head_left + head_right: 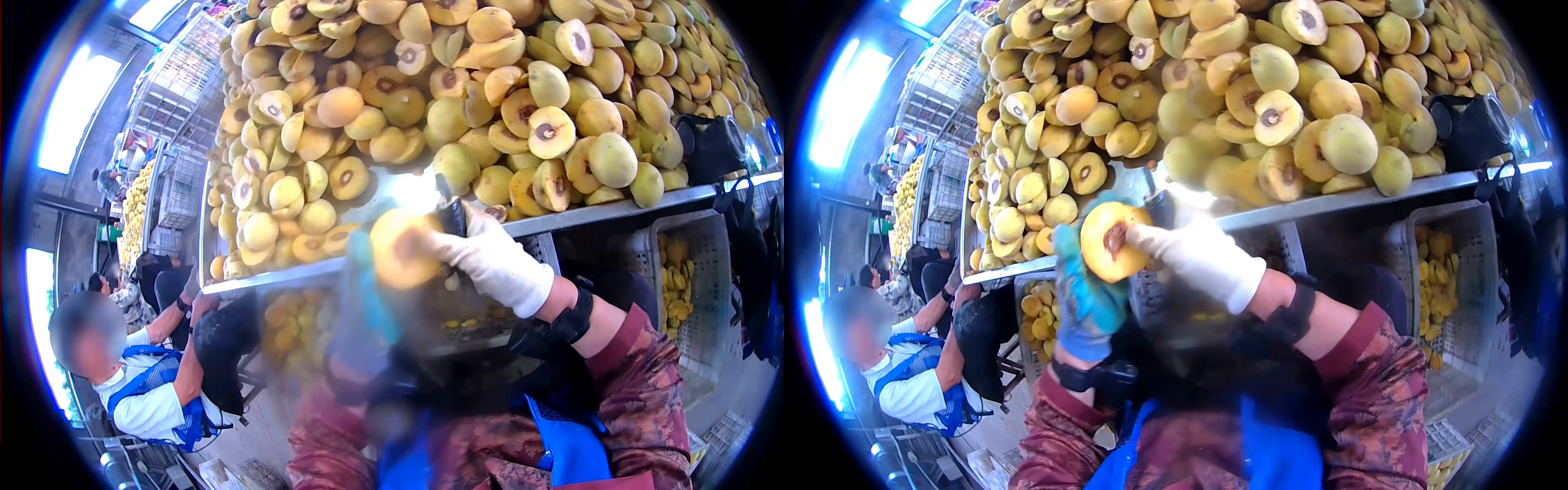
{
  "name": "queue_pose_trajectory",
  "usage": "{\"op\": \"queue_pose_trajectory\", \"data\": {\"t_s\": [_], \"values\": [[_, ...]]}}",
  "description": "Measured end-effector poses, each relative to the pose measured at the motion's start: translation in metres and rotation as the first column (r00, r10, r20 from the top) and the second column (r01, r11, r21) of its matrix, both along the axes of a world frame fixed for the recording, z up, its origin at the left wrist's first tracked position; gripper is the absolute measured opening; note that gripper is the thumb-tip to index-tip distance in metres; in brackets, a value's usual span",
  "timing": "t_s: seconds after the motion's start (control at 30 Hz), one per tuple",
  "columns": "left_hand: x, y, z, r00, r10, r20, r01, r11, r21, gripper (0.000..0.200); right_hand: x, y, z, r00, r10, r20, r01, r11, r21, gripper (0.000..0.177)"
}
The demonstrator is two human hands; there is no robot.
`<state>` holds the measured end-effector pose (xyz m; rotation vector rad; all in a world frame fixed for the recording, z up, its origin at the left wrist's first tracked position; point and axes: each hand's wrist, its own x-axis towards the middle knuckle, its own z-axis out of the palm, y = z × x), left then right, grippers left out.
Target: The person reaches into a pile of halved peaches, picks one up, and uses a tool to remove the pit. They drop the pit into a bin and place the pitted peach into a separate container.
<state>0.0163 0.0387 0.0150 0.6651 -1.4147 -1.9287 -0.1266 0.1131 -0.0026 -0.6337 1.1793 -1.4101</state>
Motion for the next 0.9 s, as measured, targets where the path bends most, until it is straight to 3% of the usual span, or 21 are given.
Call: {"op": "queue_pose_trajectory", "data": {"t_s": [0.07, 0.1, 0.17, 0.27, 0.37, 0.53, 0.6, 0.7, 0.77, 0.83, 0.87, 0.9], "values": [[-0.004, 0.002, -0.017, 0.985, 0.166, 0.052, -0.174, 0.945, 0.278, 0.055, 0.009, -0.001, -0.002, 0.981, -0.049, -0.187, 0.047, 0.999, -0.014, 0.043], [-0.009, -0.002, -0.024, 0.981, 0.192, -0.008, -0.184, 0.948, 0.26, 0.054, 0.011, -0.002, -0.008, 0.916, -0.098, -0.389, 0.061, 0.993, -0.105, 0.044], [-0.01, -0.006, -0.018, 0.986, 0.165, -0.001, -0.163, 0.979, 0.124, 0.054, 0.012, -0.003, -0.018, 0.666, -0.228, -0.711, 0.024, 0.958, -0.284, 0.044], [-0.007, -0.013, -0.015, 0.983, 0.165, 0.079, -0.145, 0.967, -0.208, 0.055, 0.016, 0.005, -0.014, 0.617, -0.13, -0.776, -0.022, 0.983, -0.182, 0.037], [-0.003, -0.014, -0.021, 0.971, 0.202, 0.127, -0.158, 0.942, -0.295, 0.054, 0.019, 0.005, -0.021, 0.586, -0.113, -0.802, -0.068, 0.98, -0.187, 0.031], [-0.005, -0.011, -0.029, 0.985, 0.173, -0.012, -0.174, 0.982, -0.069, 0.051, 0.022, 0.007, -0.02, 0.542, -0.095, -0.835, -0.071, 0.985, -0.159, 0.028], [-0.008, -0.009, -0.03, 0.963, 0.249, 0.104, -0.171, 0.862, -0.478, 0.05, 0.023, 0.005, -0.022, 0.577, -0.059, -0.815, -0.074, 0.989, -0.125, 0.027], [-0.009, -0.008, -0.036, 0.931, 0.342, 0.129, -0.138, 0.656, -0.742, 0.05, 0.027, 0.004, -0.024, 0.591, -0.068, -0.804, -0.067, 0.989, -0.133, 0.027], [-0.009, -0.008, -0.037, 0.955, 0.289, 0.063, -0.189, 0.763, -0.618, 0.051, 0.031, 0.003, -0.027, 0.604, -0.121, -0.788, -0.06, 0.979, -0.196, 0.026], [-0.01, -0.008, -0.033, 0.977, 0.2, -0.079, -0.212, 0.958, -0.195, 0.052, 0.036, 0.002, -0.035, 0.634, -0.191, -0.749, -0.054, 0.956, -0.289, 0.025], [-0.007, -0.011, -0.035, 0.981, 0.179, -0.073, -0.191, 0.959, -0.208, 0.053, 0.036, 0.001, -0.034, 0.725, -0.106, -0.681, -0.082, 0.968, -0.237, 0.023], [-0.007, -0.012, -0.035, 0.981, 0.179, -0.069, -0.189, 0.96, -0.204, 0.054, 0.037, 0.002, -0.032, 0.738, -0.069, -0.671, -0.091, 0.975, -0.201, 0.022]]}}
